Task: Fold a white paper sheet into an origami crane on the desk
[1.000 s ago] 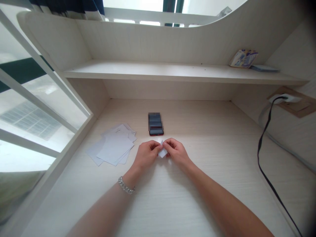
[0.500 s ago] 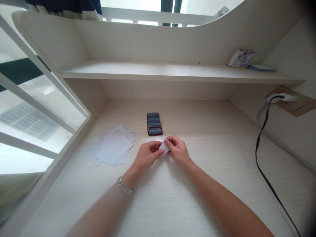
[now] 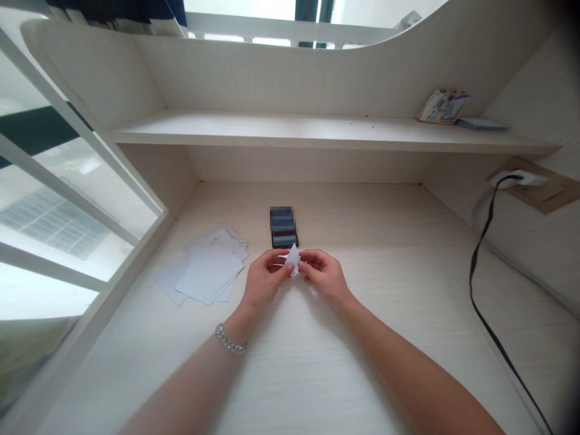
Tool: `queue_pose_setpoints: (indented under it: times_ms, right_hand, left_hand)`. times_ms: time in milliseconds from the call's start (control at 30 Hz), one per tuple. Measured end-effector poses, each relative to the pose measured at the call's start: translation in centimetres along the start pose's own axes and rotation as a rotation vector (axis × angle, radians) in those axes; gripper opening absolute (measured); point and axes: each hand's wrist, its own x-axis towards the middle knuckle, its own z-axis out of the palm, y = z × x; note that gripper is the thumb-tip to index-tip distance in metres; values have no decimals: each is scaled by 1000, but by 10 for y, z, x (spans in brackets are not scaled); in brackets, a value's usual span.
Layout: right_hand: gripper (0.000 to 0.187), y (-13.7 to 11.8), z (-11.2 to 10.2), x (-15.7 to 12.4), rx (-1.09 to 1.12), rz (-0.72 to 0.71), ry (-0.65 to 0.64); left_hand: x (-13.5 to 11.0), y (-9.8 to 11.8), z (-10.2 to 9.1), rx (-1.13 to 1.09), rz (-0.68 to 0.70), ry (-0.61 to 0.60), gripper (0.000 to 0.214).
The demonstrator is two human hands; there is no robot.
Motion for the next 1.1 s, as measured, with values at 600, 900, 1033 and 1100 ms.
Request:
queue_pose_setpoints:
  times_ms: [600,900,1033,1100]
  right_hand:
    - [7,-3,-5,2,31,52,-86]
    - [17,-2,-2,2,76,77,-46]
    - [25,4,-1,4,76,69,-28]
    - [25,4,-2,4,70,62,-27]
  left_hand:
    - [0,-2,-1,39,-6,-6,14]
    - [1,-3,-1,105,10,8,17]
    - [2,-9,-1,57,22,10,20]
    - [3,-10,-1,14,38,11,26]
